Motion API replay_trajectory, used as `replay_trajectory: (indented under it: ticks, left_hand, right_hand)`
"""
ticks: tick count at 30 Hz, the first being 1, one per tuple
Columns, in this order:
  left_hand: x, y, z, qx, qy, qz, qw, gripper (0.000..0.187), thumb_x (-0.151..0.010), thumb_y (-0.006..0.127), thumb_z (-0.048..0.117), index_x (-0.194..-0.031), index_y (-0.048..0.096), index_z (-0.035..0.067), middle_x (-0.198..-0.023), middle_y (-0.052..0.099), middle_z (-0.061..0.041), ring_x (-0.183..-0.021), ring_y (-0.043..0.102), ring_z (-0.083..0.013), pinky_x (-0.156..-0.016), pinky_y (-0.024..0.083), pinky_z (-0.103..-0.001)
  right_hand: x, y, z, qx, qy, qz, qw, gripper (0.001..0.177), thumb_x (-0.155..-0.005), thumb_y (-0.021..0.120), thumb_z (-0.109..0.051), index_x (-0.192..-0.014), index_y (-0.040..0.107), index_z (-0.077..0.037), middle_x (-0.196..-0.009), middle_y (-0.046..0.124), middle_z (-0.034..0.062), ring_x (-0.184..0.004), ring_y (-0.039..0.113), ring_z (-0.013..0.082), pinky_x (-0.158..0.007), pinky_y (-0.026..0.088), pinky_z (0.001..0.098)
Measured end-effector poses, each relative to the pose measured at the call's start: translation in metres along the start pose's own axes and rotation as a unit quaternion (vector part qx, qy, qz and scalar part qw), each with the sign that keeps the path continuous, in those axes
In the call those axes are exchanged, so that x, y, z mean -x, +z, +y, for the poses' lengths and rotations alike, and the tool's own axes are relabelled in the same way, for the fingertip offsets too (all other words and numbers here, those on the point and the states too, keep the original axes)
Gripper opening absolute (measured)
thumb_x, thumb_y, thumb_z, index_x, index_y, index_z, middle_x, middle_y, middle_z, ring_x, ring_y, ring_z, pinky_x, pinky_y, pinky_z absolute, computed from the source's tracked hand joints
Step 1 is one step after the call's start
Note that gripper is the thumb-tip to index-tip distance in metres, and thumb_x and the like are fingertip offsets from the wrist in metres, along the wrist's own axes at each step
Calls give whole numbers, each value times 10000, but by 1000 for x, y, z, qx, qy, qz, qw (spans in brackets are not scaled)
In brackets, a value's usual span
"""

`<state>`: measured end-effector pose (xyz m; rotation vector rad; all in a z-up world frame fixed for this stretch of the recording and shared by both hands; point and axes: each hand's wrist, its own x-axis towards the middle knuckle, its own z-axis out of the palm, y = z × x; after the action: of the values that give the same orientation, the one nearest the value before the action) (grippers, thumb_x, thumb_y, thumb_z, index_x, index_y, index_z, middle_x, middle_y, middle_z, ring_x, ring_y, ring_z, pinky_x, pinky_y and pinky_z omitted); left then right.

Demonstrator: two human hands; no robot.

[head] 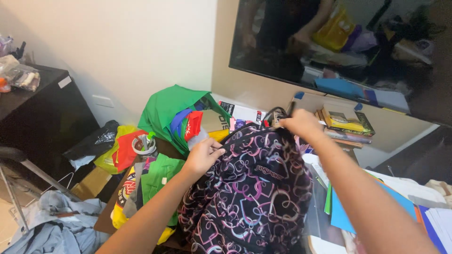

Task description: The recorder is tidying a desk, sorting objects, and packing them into a backpack and a paper bag.

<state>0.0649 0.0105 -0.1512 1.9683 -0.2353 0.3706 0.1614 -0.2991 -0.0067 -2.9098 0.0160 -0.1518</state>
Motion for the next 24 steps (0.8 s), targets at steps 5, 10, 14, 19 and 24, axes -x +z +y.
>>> replay_trajectory:
  ticks: [5, 10, 14, 19, 24]
  left_hand:
    - [-12, 2, 3, 11, 9, -27, 1000, 234, -874, 776, 185, -986, 681, 2, -883, 741, -92, -792, 724, -170, -736, 584, -326]
    - [-41, 14, 66, 137, 142, -26, 980, 478, -937, 751, 269, -1275, 591, -29, -1198, 667, -138, -1137, 661, -220, -977, 529, -364]
    - [-50, 21, 140, -11, 243, -82, 966, 529, -841, 824, 394, -1195, 681, 28, -1109, 705, -159, -1038, 697, -300, -886, 557, -391]
    - [-59, 32, 168, -200, 204, -137, 948, 375, -813, 830, 420, -974, 759, 88, -964, 741, -156, -930, 697, -340, -765, 541, -441]
    - [-69, 38, 156, -140, 224, -144, 954, 294, -763, 842, 339, -848, 749, 73, -789, 728, -139, -749, 724, -323, -685, 561, -419]
  right_hand:
    - [5, -14, 20, -46, -1, 31, 998, 492, -786, 754, -448, -1019, 781, -16, -984, 755, 249, -979, 726, 394, -858, 555, 478]
    - [23, -33, -6, -66, -69, 38, 995, 489, -824, 758, -431, -989, 760, 28, -940, 732, 265, -957, 721, 399, -828, 552, 461]
    - [33, -36, -18, -71, -152, 10, 986, 362, -824, 717, -393, -863, 799, -43, -834, 764, 175, -829, 741, 324, -779, 551, 426]
    - [63, -47, -22, -153, -101, -13, 983, 316, -809, 717, -337, -759, 769, -29, -728, 750, 160, -699, 741, 287, -677, 555, 417]
    - [66, -24, 10, -203, -85, -28, 975, 340, -888, 658, -357, -773, 779, -61, -674, 726, 95, -623, 680, 214, -616, 515, 370]
